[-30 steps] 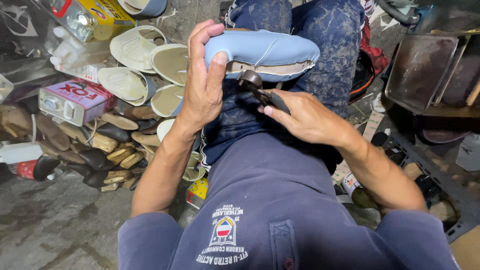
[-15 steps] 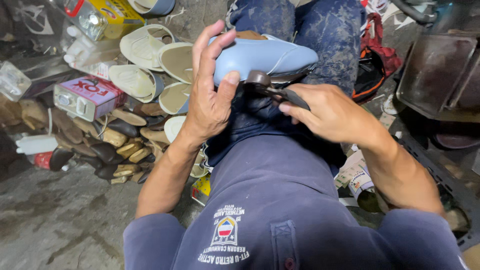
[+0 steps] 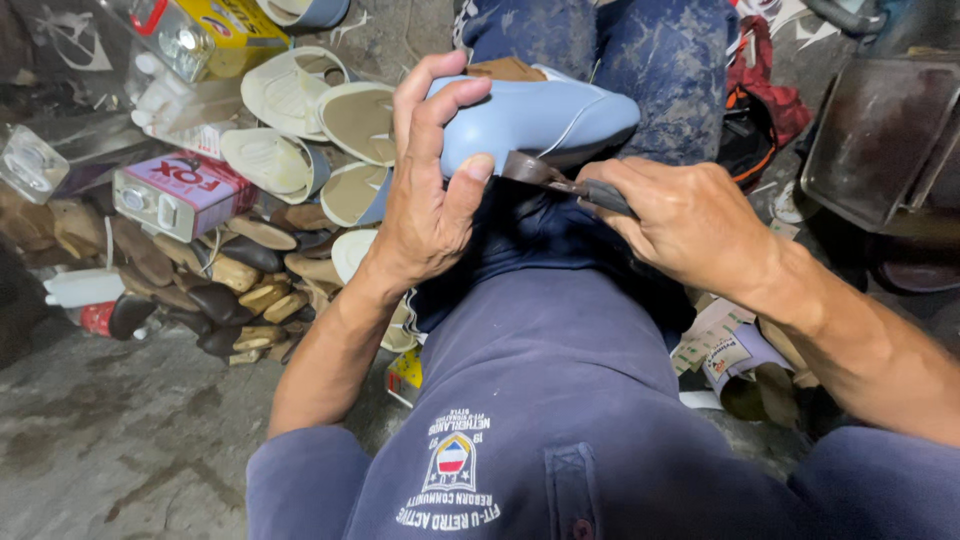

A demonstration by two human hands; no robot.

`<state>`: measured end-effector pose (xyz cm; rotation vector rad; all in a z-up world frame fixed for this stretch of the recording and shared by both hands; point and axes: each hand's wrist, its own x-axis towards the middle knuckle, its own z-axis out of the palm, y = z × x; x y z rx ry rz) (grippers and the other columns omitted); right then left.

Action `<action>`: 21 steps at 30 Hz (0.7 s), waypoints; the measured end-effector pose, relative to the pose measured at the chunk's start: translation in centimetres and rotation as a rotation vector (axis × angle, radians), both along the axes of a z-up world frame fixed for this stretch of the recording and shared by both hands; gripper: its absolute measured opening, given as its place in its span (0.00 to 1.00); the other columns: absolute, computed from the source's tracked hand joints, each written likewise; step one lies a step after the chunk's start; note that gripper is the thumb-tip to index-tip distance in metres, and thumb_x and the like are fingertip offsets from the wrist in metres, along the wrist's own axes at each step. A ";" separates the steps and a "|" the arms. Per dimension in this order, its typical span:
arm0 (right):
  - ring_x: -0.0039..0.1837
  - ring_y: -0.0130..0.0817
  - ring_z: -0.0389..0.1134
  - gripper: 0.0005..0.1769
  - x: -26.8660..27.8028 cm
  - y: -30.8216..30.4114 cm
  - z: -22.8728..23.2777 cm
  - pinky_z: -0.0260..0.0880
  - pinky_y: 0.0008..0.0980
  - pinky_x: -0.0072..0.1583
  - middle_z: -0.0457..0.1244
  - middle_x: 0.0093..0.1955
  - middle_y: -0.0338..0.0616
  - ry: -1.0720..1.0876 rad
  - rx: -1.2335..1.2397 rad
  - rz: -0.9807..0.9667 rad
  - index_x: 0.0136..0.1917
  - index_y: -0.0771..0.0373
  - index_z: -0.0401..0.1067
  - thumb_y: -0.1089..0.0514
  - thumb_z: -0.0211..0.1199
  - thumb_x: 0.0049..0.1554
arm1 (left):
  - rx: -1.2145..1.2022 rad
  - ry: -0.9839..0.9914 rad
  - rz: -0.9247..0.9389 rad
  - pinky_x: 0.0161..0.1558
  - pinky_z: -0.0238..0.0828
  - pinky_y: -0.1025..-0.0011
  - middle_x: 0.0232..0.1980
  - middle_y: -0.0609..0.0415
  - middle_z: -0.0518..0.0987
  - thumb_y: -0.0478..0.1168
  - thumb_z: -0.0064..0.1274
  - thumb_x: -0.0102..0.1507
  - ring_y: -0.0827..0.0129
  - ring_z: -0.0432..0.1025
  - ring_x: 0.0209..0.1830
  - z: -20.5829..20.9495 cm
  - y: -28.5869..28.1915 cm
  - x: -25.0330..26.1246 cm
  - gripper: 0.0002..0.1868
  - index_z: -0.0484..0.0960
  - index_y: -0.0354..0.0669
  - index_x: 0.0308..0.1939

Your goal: The person is repairing a light blue slip-on shoe. They use a hammer to tap a tool into the shoe's sole and use pliers to pull out a piece of material from the shoe.

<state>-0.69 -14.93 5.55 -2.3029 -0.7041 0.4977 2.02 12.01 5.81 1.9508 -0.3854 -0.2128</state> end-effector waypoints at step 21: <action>0.45 0.42 0.73 0.10 -2.6 4.3 -0.3 0.67 0.37 0.50 0.70 0.46 0.45 0.430 0.263 -0.140 0.57 0.61 0.67 0.55 0.52 0.67 | 0.037 0.050 0.038 0.80 0.53 0.51 0.76 0.40 0.52 0.53 0.38 0.75 0.51 0.55 0.79 0.3 0.6 -1.2 0.21 0.65 0.47 0.66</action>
